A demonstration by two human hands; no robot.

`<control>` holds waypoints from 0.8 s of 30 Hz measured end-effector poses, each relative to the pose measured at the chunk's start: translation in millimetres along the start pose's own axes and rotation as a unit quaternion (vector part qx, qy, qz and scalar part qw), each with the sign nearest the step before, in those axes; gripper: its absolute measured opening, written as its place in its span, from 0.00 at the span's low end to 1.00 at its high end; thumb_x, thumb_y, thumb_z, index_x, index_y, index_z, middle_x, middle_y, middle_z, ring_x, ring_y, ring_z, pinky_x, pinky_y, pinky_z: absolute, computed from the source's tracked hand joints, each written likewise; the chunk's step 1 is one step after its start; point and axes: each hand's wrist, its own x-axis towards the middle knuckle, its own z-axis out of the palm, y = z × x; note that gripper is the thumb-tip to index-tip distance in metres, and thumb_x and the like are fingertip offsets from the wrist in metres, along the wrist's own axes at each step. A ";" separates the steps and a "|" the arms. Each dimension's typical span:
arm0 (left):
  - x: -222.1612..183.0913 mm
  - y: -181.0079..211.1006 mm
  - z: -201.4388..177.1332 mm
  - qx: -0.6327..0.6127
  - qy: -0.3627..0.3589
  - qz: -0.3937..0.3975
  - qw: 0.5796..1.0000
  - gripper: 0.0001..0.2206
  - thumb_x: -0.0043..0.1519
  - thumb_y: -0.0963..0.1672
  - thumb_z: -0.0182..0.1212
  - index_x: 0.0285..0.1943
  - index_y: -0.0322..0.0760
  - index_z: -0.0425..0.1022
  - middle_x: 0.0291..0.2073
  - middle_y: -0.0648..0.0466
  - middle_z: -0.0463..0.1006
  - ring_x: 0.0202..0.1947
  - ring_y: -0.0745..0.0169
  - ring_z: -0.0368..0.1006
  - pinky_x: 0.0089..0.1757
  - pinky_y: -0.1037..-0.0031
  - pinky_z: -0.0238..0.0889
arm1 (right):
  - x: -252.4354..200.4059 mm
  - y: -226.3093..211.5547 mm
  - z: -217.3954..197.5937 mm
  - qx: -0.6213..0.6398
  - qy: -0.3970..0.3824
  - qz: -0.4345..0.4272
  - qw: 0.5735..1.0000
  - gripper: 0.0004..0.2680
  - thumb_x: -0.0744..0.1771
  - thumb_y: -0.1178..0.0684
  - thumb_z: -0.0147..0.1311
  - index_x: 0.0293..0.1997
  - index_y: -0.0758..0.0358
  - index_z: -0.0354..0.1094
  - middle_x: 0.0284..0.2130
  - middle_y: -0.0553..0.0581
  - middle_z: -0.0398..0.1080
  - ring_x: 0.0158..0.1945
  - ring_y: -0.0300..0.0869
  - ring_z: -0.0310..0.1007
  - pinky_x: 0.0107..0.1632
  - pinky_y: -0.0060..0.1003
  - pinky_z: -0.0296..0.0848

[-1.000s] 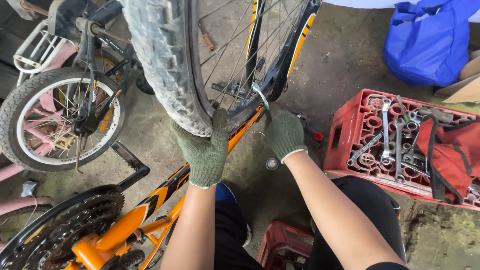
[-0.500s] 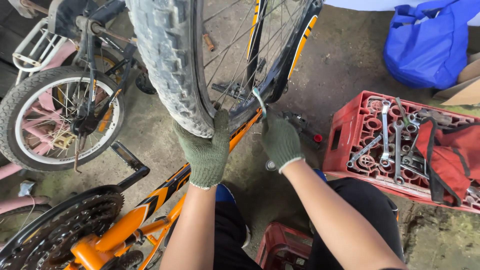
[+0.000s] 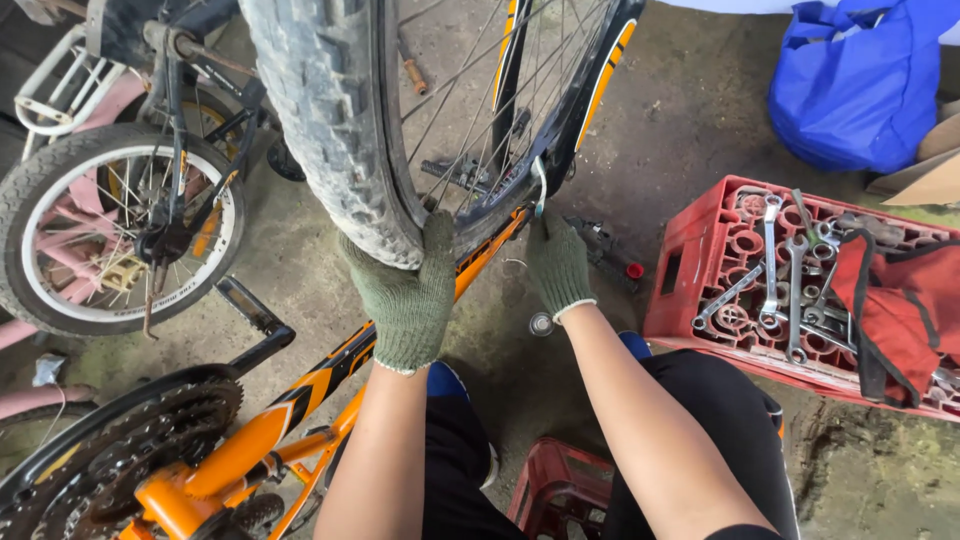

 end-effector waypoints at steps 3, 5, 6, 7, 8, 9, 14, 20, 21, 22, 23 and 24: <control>-4.9 -4.5 -0.2 0.012 0.010 0.013 1.000 0.26 0.62 0.40 0.66 0.66 0.26 0.57 0.52 0.39 0.75 0.47 0.52 0.78 0.49 0.67 0.72 | -20.7 -1.4 10.1 -0.008 -0.004 0.028 1.000 0.09 0.70 0.51 0.48 0.43 0.61 0.76 0.31 0.71 0.76 0.40 0.62 0.79 0.45 0.50 0.78; -4.1 -5.4 1.1 -0.006 0.003 -0.002 1.000 0.27 0.62 0.39 0.66 0.67 0.27 0.55 0.51 0.40 0.76 0.47 0.53 0.79 0.49 0.68 0.72 | -24.1 -31.4 -9.0 -0.003 -0.017 0.018 1.000 0.10 0.70 0.52 0.46 0.43 0.65 0.74 0.31 0.75 0.75 0.40 0.66 0.77 0.43 0.56 0.77; -5.7 -6.1 0.2 -0.021 -0.004 -0.019 1.000 0.28 0.62 0.39 0.66 0.68 0.28 0.53 0.50 0.41 0.78 0.46 0.54 0.80 0.48 0.69 0.73 | -28.5 -46.2 -18.0 0.004 -0.033 0.009 0.999 0.10 0.71 0.54 0.44 0.43 0.69 0.72 0.32 0.78 0.74 0.39 0.70 0.75 0.42 0.62 0.76; -5.7 -6.7 0.4 -0.021 -0.003 -0.021 1.000 0.28 0.62 0.39 0.66 0.68 0.28 0.53 0.50 0.41 0.78 0.46 0.54 0.80 0.48 0.69 0.73 | -20.3 -36.6 -11.8 0.003 -0.035 0.009 0.999 0.10 0.71 0.54 0.44 0.43 0.69 0.72 0.32 0.78 0.74 0.39 0.70 0.75 0.42 0.62 0.76; -5.9 -7.0 0.4 -0.024 -0.002 -0.016 1.000 0.25 0.62 0.39 0.66 0.64 0.28 0.56 0.49 0.42 0.77 0.46 0.55 0.78 0.48 0.70 0.72 | -12.4 -27.1 -5.7 -0.001 -0.022 -0.009 1.000 0.10 0.71 0.52 0.45 0.43 0.67 0.72 0.30 0.76 0.74 0.38 0.69 0.76 0.38 0.61 0.75; -5.3 -7.1 0.2 -0.027 -0.001 -0.009 1.000 0.22 0.62 0.40 0.66 0.61 0.29 0.60 0.48 0.43 0.77 0.46 0.56 0.77 0.49 0.70 0.71 | -4.1 -18.3 0.4 -0.004 -0.009 -0.027 1.000 0.10 0.71 0.51 0.45 0.42 0.65 0.72 0.28 0.73 0.74 0.37 0.68 0.76 0.33 0.60 0.75; -4.0 -13.9 -4.6 0.114 -0.038 -0.059 0.991 0.33 0.55 0.47 0.73 0.66 0.27 0.63 0.57 0.45 0.76 0.57 0.57 0.69 0.56 0.78 0.60 | -18.5 -24.0 4.3 -0.031 -0.038 -0.027 0.998 0.10 0.71 0.50 0.44 0.42 0.64 0.72 0.25 0.72 0.73 0.33 0.68 0.76 0.29 0.56 0.75; -4.2 -6.1 -3.2 0.005 -0.013 0.012 1.000 0.22 0.62 0.41 0.66 0.61 0.28 0.60 0.50 0.40 0.74 0.47 0.50 0.76 0.48 0.65 0.71 | -16.8 -3.9 3.1 -0.099 -0.049 -0.016 0.994 0.09 0.71 0.49 0.45 0.41 0.60 0.70 0.24 0.71 0.73 0.33 0.65 0.78 0.32 0.61 0.74; -4.3 -6.8 -2.0 0.014 -0.005 0.000 1.000 0.22 0.62 0.42 0.67 0.60 0.28 0.61 0.48 0.41 0.76 0.45 0.51 0.77 0.47 0.67 0.72 | -8.7 5.4 8.0 -0.117 -0.027 -0.034 0.992 0.09 0.71 0.48 0.45 0.40 0.59 0.70 0.23 0.70 0.73 0.32 0.64 0.78 0.31 0.58 0.75; -5.1 -6.8 -2.3 0.014 -0.005 0.001 1.000 0.22 0.62 0.42 0.67 0.60 0.28 0.61 0.48 0.41 0.76 0.45 0.51 0.77 0.47 0.67 0.72 | -16.8 -3.5 5.3 -0.116 -0.026 -0.034 0.992 0.09 0.71 0.48 0.45 0.40 0.59 0.70 0.23 0.70 0.73 0.32 0.64 0.78 0.31 0.58 0.75; -4.6 -7.3 -2.2 0.002 -0.007 0.008 1.000 0.22 0.62 0.41 0.66 0.61 0.28 0.61 0.50 0.41 0.75 0.47 0.51 0.76 0.48 0.66 0.71 | -22.9 -13.0 3.4 -0.079 -0.044 -0.025 0.996 0.10 0.71 0.49 0.43 0.41 0.63 0.70 0.24 0.74 0.73 0.33 0.68 0.77 0.31 0.61 0.75; -3.8 -7.9 -2.2 -0.011 -0.008 0.014 1.000 0.22 0.62 0.40 0.66 0.62 0.29 0.61 0.52 0.41 0.74 0.49 0.51 0.75 0.50 0.66 0.70 | -28.8 -22.6 1.6 -0.042 -0.063 -0.016 0.997 0.11 0.70 0.50 0.42 0.41 0.66 0.69 0.25 0.77 0.72 0.33 0.71 0.76 0.31 0.63 0.74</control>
